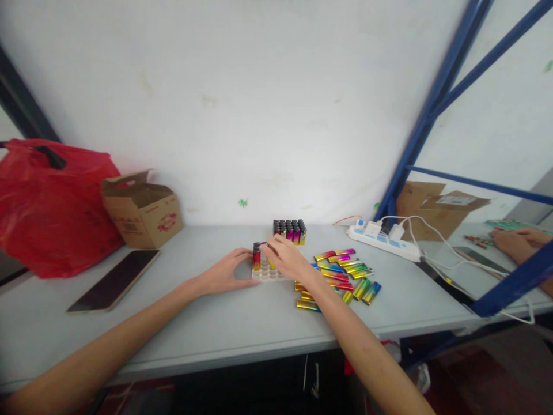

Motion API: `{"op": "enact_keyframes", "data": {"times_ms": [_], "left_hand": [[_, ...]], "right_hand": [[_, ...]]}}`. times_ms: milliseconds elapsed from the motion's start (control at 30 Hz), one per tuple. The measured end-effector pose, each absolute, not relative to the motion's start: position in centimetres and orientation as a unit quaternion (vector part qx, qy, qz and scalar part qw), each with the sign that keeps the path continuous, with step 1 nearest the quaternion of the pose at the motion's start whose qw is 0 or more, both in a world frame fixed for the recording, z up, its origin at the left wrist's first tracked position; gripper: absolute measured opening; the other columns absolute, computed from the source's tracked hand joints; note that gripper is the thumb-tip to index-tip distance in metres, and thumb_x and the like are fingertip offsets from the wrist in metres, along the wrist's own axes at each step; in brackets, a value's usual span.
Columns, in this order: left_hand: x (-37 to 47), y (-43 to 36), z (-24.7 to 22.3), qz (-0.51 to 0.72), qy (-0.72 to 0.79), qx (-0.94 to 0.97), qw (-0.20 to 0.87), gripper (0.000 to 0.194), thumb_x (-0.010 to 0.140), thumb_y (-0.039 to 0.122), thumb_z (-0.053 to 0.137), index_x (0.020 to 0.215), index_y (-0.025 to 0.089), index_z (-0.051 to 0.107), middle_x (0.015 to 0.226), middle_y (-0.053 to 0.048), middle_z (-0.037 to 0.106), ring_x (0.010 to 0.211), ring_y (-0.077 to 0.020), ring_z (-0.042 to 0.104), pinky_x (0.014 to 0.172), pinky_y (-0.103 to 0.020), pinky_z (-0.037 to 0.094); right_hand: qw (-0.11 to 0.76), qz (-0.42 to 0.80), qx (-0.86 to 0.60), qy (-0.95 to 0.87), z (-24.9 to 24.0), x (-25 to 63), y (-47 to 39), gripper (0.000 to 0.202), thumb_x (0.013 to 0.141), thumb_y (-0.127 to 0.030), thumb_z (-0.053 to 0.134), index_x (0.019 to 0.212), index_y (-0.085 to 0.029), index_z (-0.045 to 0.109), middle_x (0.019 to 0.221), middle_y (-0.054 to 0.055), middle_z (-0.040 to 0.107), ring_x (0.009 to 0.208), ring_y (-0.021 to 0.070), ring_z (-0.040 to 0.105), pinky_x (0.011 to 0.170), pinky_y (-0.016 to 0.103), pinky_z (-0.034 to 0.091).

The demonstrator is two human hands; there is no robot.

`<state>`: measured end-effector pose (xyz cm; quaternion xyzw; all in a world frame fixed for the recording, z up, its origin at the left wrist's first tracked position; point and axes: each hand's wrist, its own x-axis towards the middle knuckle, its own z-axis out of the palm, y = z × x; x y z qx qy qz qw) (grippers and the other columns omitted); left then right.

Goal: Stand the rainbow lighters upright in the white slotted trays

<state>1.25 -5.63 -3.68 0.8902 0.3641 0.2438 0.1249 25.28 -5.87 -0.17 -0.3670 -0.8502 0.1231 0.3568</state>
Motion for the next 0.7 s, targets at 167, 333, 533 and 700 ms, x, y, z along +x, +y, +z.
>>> {"op": "enact_keyframes", "data": {"times_ms": [167,333,533,700], "left_hand": [[1.3,-5.6,-3.7,0.239,0.366,0.891,0.124,0.069,0.080,0.068,0.074,0.128,0.020,0.063,0.131,-0.013,0.064,0.124,-0.0307,0.060,0.113,-0.045,0.047],[1.3,-5.6,-3.6,0.245,0.362,0.889,0.138,0.066,0.080,0.067,0.074,0.126,0.020,0.065,0.130,-0.013,0.064,0.123,-0.0314,0.060,0.112,-0.046,0.048],[1.3,-5.6,-3.5,0.242,0.363,0.890,0.133,0.064,0.079,0.065,0.076,0.125,0.022,0.065,0.129,-0.013,0.066,0.122,-0.0323,0.061,0.110,-0.045,0.049],[1.3,-5.6,-3.6,0.239,0.356,0.893,0.135,0.065,0.081,0.064,0.075,0.127,0.020,0.064,0.128,-0.014,0.066,0.122,-0.0324,0.061,0.108,-0.046,0.049]], "right_hand": [[0.317,0.140,-0.367,-0.863,-0.4,25.4,-6.1,0.054,0.106,-0.059,0.039,0.074,-0.020,0.056,0.063,-0.001,0.059,0.060,0.0143,0.052,0.060,0.026,0.033],[0.293,0.184,-0.338,-0.875,-0.8,25.4,-6.1,0.045,0.104,-0.053,0.050,0.077,-0.019,0.063,0.067,0.002,0.067,0.062,0.0166,0.058,0.061,0.025,0.036],[0.242,0.129,-0.321,-0.907,-0.7,25.3,-6.4,0.029,0.102,-0.043,0.059,0.089,-0.019,0.068,0.079,0.004,0.067,0.070,0.0181,0.058,0.065,0.027,0.038],[0.193,0.029,-0.350,-0.916,-0.4,24.5,-6.2,0.033,0.103,-0.046,0.058,0.090,-0.018,0.069,0.081,0.006,0.067,0.073,0.0184,0.061,0.067,0.027,0.041]]}}
